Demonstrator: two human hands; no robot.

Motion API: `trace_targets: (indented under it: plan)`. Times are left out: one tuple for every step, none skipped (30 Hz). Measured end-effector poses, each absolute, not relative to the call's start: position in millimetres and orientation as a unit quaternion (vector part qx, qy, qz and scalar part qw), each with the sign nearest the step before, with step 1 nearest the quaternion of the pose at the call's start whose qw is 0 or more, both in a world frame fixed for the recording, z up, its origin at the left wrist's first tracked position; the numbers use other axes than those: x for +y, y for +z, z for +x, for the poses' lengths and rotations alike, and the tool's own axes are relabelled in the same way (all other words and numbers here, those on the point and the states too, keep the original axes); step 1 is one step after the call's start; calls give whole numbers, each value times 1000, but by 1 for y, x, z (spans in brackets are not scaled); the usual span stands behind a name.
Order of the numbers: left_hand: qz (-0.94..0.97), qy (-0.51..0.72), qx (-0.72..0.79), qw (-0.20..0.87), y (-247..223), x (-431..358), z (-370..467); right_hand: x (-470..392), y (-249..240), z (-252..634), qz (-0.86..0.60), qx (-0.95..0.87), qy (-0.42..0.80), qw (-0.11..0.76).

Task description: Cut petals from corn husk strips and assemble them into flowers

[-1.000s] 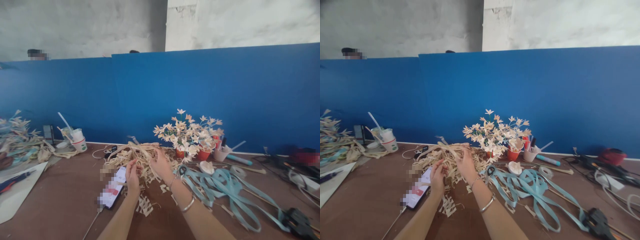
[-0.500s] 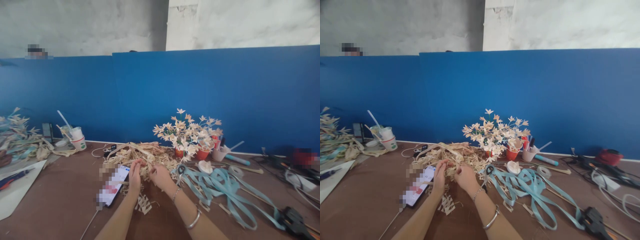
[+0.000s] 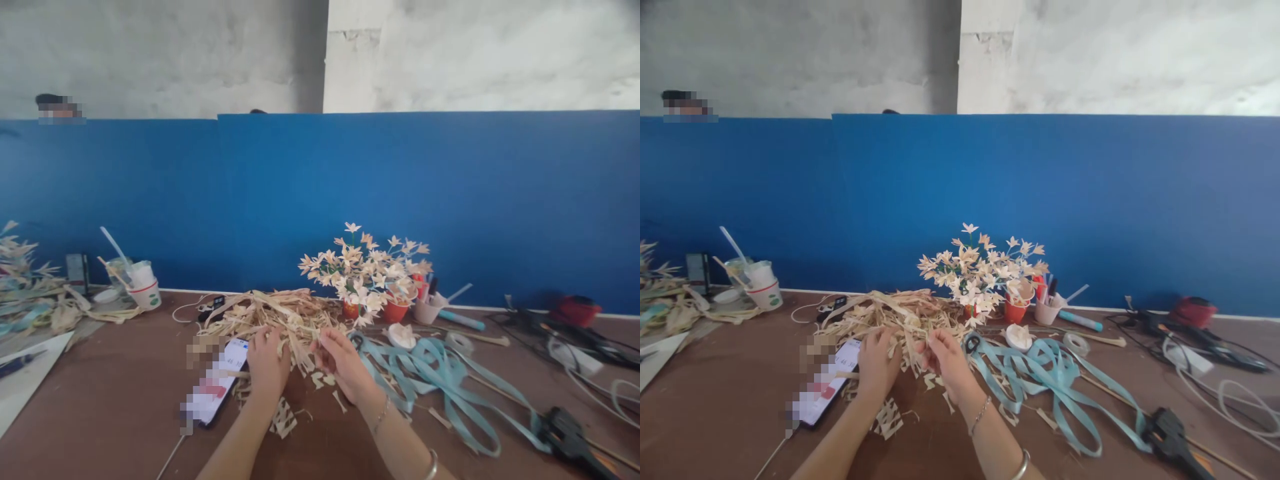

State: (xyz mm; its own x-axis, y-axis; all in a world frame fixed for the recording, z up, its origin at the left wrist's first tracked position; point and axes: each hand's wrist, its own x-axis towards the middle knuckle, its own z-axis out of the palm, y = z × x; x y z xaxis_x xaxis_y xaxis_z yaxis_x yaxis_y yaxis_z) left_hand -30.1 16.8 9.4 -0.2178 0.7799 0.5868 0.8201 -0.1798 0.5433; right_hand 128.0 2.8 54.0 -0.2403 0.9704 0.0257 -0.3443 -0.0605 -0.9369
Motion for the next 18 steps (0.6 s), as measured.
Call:
trace_targets:
  plan:
    - [-641, -427, -637, 31, 10, 16, -28, 0, 51, 131, -355, -466, 625, 516]
    - [-649, -421, -633, 38, 12, 14, -27, -3, 47, 134, -369, -483, 600, 520]
    - [-652, -425, -627, 45, 14, 12, -25, -5, 43, 137, -385, -504, 569, 523]
    - [-651, -439, -617, 55, 16, 10, -23, -7, 38, 140, -400, -527, 536, 525]
    - [-649, -459, -604, 62, 19, 8, -21, -9, 33, 143, -416, -550, 499, 524]
    - [-651, -478, -586, 62, 22, 5, -19, -11, 29, 146, -433, -572, 461, 522]
    - [-659, -499, -561, 50, 24, 3, -17, -13, 25, 149, -450, -593, 422, 518]
    - [-674, -511, -533, 17, 26, 1, -14, -16, 21, 152, -464, -613, 383, 513]
    - [-688, -519, -506, -32, 28, -1, -10, -18, 18, 153, -474, -630, 347, 508]
    - [-698, -522, -481, -94, 28, -2, -7, -20, 17, 154, -480, -647, 315, 502]
    - [-697, -519, -465, -166, 28, -3, -3, -22, 15, 155, -480, -663, 289, 497]
    - [-685, -518, -455, -235, 27, -3, 2, -23, 15, 154, -475, -678, 271, 492]
    - [-669, -519, -446, -291, 25, -3, 6, -24, 14, 153, -467, -691, 259, 488]
    - [-651, -524, -440, -328, 23, -2, 9, -25, 14, 152, -457, -701, 255, 484]
    - [-640, -526, -437, -352, 22, -1, 11, -25, 14, 150, -448, -707, 257, 482]
    - [-628, -528, -437, -369, 20, 0, 12, -25, 14, 148, -443, -708, 268, 480]
    - [-610, -536, -443, -379, 20, 1, 12, -25, 13, 145, -442, -703, 289, 476]
    - [-588, -549, -451, -387, 19, 2, 11, -26, 12, 143, -447, -690, 320, 471]
